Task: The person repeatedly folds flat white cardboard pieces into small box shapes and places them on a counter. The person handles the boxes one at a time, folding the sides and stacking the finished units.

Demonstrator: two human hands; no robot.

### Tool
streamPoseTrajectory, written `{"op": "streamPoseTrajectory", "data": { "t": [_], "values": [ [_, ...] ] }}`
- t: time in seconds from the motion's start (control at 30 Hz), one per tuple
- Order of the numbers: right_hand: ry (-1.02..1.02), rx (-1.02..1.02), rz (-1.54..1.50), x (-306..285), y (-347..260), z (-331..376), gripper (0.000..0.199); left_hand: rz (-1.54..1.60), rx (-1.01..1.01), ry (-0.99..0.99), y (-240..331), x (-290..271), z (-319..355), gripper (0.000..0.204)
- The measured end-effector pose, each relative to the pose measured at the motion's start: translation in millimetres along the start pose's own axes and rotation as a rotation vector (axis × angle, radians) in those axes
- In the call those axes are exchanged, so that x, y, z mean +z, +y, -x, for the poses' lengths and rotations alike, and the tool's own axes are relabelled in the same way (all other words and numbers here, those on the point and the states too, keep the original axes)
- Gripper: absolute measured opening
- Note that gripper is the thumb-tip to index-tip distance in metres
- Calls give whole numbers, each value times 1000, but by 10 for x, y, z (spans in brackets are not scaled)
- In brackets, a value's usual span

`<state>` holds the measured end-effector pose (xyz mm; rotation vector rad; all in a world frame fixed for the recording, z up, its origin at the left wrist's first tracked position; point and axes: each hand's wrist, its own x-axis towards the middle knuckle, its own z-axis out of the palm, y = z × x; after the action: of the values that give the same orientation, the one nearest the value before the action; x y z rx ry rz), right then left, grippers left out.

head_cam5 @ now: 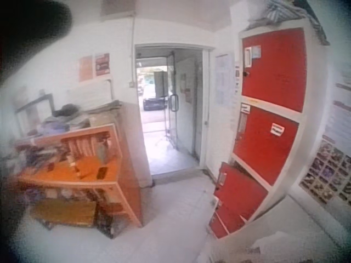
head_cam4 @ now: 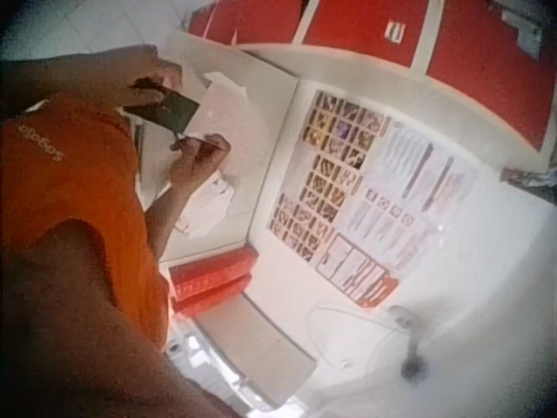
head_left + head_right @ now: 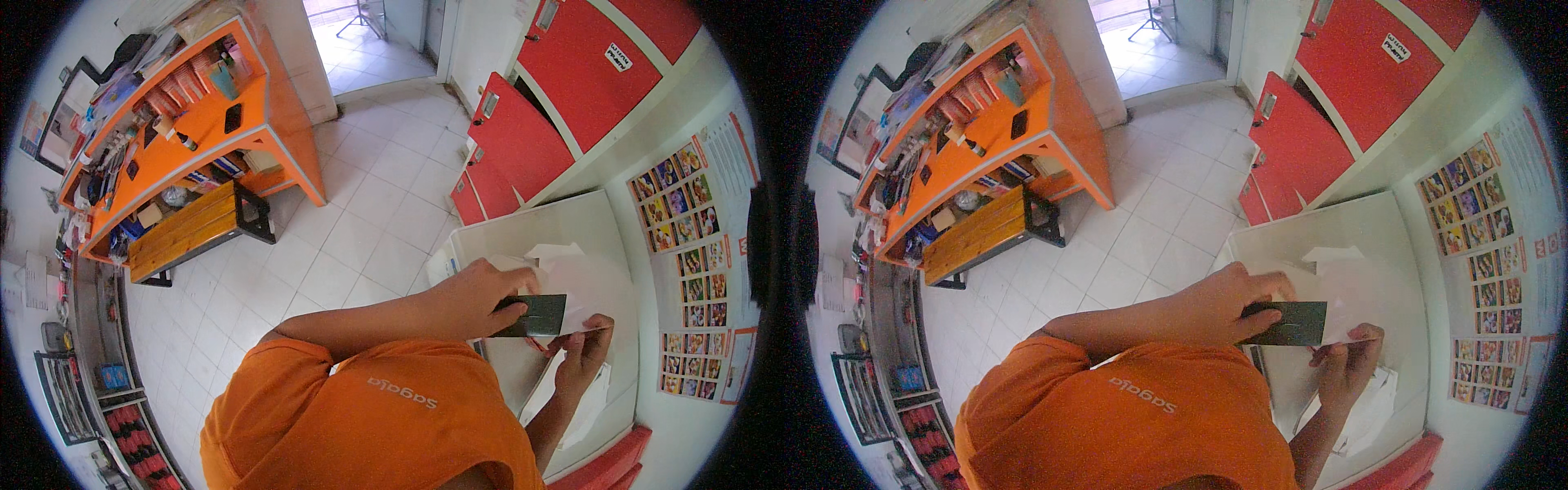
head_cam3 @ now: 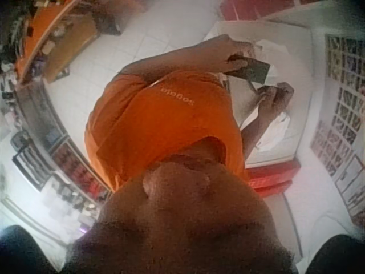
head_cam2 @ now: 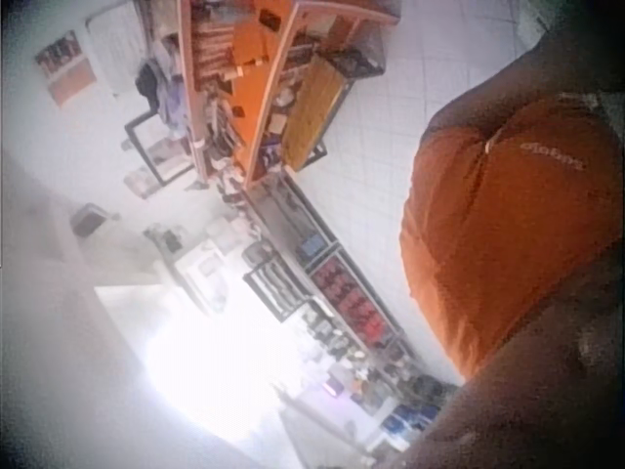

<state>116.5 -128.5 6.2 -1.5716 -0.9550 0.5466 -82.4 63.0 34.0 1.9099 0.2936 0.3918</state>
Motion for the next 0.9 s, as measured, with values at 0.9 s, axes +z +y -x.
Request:
{"op": "streamPoseTrajectory", "data": {
  "t": [0.9],
  "values": [
    [-70,203,172,-147,-112,269,35,4,196,-140,49,470,-118,53]
  ]
}}
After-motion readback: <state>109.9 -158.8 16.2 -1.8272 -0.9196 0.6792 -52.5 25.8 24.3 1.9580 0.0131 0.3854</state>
